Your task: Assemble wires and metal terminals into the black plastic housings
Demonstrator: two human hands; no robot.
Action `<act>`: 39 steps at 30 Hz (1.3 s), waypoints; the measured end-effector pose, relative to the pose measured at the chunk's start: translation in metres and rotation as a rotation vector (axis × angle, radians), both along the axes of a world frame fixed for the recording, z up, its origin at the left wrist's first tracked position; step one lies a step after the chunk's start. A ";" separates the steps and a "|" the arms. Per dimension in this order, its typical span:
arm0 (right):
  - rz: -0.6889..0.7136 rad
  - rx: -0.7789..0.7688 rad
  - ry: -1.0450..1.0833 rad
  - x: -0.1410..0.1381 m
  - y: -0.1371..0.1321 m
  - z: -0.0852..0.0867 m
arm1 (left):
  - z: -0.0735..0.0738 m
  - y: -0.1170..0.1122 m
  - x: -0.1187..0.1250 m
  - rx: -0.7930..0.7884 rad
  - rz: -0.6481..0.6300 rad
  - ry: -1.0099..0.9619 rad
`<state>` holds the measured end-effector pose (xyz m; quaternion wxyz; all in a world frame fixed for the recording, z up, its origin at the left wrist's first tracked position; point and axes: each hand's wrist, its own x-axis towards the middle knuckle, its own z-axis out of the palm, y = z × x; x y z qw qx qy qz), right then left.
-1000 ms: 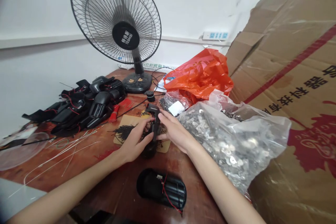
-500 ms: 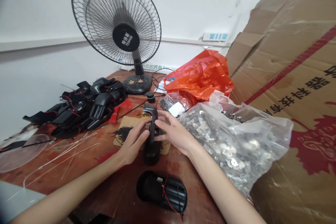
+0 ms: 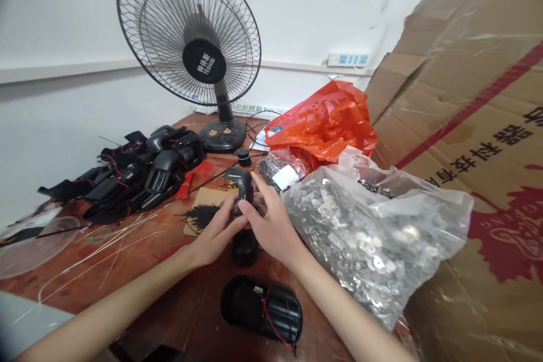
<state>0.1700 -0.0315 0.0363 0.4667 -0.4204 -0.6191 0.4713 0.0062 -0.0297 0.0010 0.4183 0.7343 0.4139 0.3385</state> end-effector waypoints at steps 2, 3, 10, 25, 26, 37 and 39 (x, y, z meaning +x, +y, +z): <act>-0.012 0.002 -0.001 -0.003 -0.003 -0.003 | -0.001 0.000 0.000 -0.009 -0.014 -0.021; -0.020 0.008 0.004 -0.004 -0.004 -0.004 | -0.002 0.001 0.000 -0.015 -0.020 -0.030; -0.081 0.067 -0.001 -0.010 -0.010 -0.004 | -0.005 0.000 0.000 -0.035 0.006 -0.103; 0.196 -0.301 0.709 -0.024 -0.014 -0.005 | 0.011 -0.013 0.008 0.065 0.257 -0.193; 0.229 -0.316 0.752 -0.026 -0.015 -0.005 | 0.012 -0.015 0.008 0.074 0.269 -0.200; 0.227 -0.329 0.782 -0.026 -0.016 -0.007 | 0.015 -0.018 0.007 0.106 0.310 -0.154; 0.209 -0.347 0.794 -0.027 -0.017 -0.007 | 0.015 -0.017 0.007 0.097 0.333 -0.116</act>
